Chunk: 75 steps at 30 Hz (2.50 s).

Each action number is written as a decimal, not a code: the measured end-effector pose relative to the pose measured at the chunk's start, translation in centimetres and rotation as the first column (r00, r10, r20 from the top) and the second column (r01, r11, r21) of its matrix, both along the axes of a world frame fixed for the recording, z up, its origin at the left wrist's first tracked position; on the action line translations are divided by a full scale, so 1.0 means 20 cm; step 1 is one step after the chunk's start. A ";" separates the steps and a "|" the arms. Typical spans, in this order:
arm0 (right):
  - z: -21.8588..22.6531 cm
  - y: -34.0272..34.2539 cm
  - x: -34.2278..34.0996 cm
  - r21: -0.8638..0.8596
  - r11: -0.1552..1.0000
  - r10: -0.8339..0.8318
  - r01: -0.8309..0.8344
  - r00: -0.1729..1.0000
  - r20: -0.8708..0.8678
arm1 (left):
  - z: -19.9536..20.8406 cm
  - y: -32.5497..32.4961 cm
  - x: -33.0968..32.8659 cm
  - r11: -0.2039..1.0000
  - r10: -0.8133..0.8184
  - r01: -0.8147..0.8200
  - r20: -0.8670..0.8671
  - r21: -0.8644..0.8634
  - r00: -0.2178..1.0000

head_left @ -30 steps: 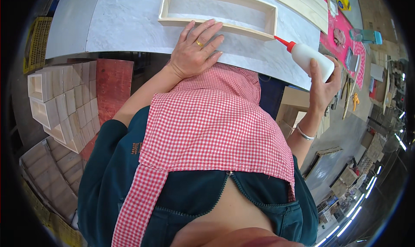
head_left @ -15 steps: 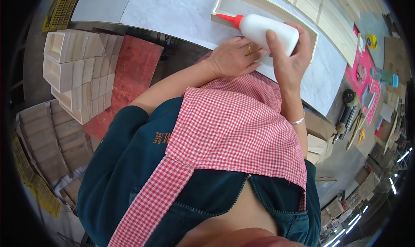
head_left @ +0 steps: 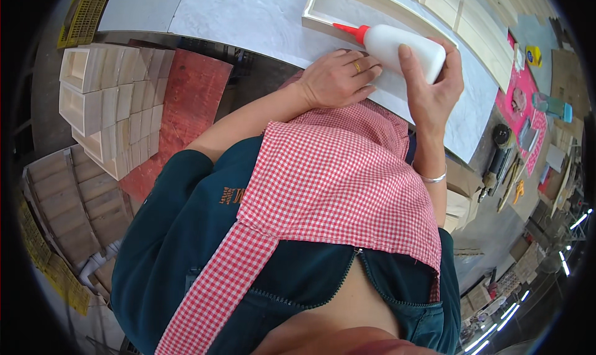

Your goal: Assemble wooden box components using glue and a pneumatic nail gun.

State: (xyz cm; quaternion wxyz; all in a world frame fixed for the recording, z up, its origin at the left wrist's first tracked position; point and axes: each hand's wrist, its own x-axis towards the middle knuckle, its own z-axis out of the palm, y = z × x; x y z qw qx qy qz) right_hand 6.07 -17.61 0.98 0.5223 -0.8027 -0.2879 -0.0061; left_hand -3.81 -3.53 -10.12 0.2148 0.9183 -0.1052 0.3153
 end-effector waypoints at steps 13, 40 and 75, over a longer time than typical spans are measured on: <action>0.06 -0.40 0.04 -0.086 0.965 -0.251 0.249 0.968 -0.015 | 0.04 -0.01 0.01 0.999 -0.017 0.017 -0.021 0.027 1.000; 0.03 -0.88 0.19 -0.035 0.860 -0.509 0.510 0.860 0.022 | 0.06 -0.01 0.02 0.999 -0.039 0.041 -0.081 0.023 0.996; -0.28 -2.36 0.28 0.015 0.079 -0.940 0.997 0.069 0.334 | -0.07 0.09 0.07 0.976 -0.212 0.218 -0.275 -0.008 0.938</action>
